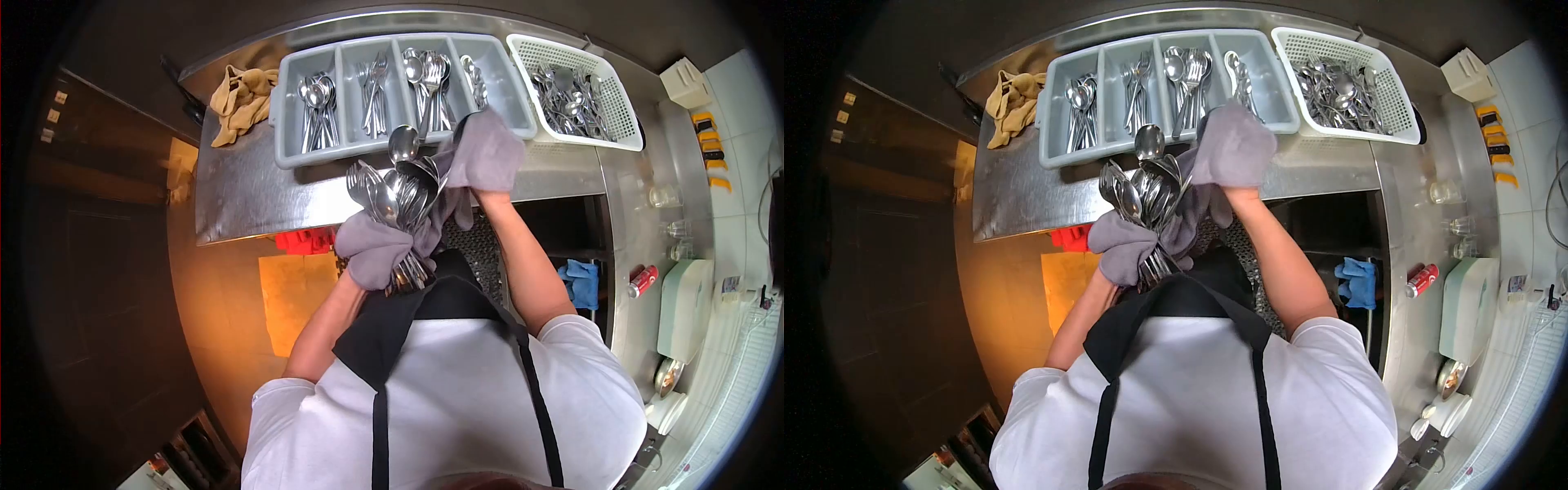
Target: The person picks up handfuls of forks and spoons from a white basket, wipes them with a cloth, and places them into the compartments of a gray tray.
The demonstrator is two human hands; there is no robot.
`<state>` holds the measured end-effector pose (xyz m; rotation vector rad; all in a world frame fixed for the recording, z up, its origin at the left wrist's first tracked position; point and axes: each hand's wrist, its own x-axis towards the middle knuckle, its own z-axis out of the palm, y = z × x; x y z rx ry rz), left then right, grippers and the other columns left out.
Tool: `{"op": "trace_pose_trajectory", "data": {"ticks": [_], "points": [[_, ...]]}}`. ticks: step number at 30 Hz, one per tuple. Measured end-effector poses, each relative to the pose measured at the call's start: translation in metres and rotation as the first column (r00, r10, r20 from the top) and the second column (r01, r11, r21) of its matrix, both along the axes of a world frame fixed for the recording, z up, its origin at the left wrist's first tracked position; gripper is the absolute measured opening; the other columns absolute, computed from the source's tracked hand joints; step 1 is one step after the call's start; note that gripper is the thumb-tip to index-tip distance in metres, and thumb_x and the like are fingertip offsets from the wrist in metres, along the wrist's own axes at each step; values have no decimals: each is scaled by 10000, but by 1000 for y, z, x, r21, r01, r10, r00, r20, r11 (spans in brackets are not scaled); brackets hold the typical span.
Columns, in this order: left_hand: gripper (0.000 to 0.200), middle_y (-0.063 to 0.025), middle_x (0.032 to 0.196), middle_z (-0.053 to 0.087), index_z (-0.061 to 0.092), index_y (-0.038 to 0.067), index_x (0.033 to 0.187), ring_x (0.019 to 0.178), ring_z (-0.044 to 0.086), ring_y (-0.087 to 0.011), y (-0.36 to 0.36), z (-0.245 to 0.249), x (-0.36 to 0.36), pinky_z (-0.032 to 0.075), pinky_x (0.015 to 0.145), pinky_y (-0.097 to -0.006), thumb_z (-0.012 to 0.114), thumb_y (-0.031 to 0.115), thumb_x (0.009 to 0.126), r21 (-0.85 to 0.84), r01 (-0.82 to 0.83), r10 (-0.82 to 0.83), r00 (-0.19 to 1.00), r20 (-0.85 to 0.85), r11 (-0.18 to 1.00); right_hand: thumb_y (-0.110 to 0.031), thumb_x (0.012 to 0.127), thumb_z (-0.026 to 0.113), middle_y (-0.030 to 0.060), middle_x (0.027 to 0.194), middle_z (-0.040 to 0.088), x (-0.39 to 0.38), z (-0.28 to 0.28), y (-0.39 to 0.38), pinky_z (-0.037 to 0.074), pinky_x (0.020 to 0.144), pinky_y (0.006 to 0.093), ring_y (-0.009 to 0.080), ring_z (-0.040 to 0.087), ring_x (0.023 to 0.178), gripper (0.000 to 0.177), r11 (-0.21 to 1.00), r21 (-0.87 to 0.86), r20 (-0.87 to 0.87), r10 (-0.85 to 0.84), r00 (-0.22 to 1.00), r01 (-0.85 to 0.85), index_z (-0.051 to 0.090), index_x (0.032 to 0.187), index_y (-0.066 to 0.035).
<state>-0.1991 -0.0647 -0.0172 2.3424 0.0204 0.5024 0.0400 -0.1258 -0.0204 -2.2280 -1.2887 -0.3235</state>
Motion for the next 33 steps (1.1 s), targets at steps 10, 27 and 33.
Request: {"op": "trace_pose_trajectory", "data": {"ticks": [10,27,33], "points": [[46,-138,639,455,501,46,663,667,500,-335,0,-9,4,380,590,-385,542,65,661,-66,-92,80,983,-164,994,-154,749,547,166,678,546,-37,26,3,479,570,395,327,573,607,207,995,-3,-69,97,993,-97,595,920,-47],[77,-90,610,466,527,68,700,634,525,-237,18,13,10,418,545,-341,591,108,711,-45,-52,47,992,-118,998,-129,883,538,46,848,575,-9,-12,33,486,670,337,151,558,741,140,945,306,-889,326,-321,112,519,985,-35],[72,-29,643,479,556,85,819,644,525,-145,-5,47,21,453,539,-293,614,97,778,-927,-171,44,985,-166,335,-164,674,601,142,880,576,-17,42,32,445,779,309,249,528,858,225,744,162,-478,634,608,-648,590,824,3]]}}
